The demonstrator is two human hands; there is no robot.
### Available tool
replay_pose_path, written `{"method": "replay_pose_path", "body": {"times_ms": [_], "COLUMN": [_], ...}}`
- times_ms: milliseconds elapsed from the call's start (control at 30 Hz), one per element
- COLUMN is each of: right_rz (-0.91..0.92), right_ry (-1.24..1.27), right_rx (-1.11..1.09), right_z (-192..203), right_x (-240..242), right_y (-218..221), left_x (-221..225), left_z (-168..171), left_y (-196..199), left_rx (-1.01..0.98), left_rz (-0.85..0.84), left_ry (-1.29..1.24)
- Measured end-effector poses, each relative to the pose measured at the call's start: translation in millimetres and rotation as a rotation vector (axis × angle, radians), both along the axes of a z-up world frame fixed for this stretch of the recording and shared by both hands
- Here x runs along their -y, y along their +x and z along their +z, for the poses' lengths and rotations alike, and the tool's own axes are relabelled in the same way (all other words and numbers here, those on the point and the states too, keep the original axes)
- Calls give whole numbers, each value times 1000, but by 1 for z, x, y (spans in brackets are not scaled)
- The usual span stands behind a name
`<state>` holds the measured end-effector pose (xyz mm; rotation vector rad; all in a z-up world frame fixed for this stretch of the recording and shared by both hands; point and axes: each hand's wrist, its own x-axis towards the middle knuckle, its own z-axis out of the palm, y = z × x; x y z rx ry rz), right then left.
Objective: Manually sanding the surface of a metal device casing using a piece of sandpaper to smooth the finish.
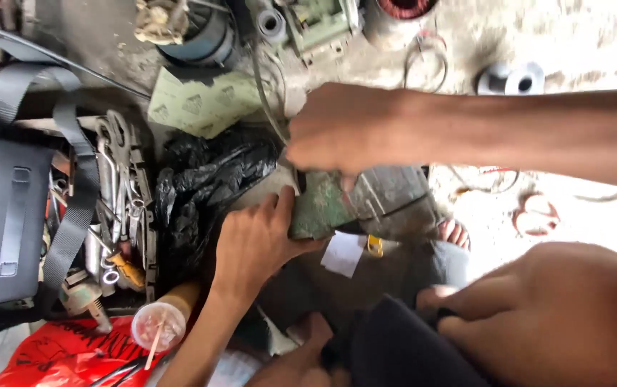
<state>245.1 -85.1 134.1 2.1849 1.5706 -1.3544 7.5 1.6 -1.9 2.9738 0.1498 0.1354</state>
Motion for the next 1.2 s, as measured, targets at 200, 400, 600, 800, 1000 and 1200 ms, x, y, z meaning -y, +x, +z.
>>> {"method": "replay_pose_path", "body": {"times_ms": [200,400,600,800,1000,1200], "right_rz": [74,442,96,73,422,412], "right_ry": [-45,87,4,22,117,71], "right_rx": [26,240,56,44,256,238], "right_z": [7,-8,10,12,-16,-28], "right_x": [3,7,15,7,-5,-14], "right_y": [-14,-15,-14,-8,15,12], "left_x": [-2,3,8,6,6,4], "left_z": [-9,1,5,7,2,2], "left_y": [-5,-4,-5,-4,-1,1], "left_rx": [-20,-59,-63,-59,-35,-17], "left_rz": [-22,-21,-26,-25,0,6], "left_ry": [89,31,33,47,58,49]}}
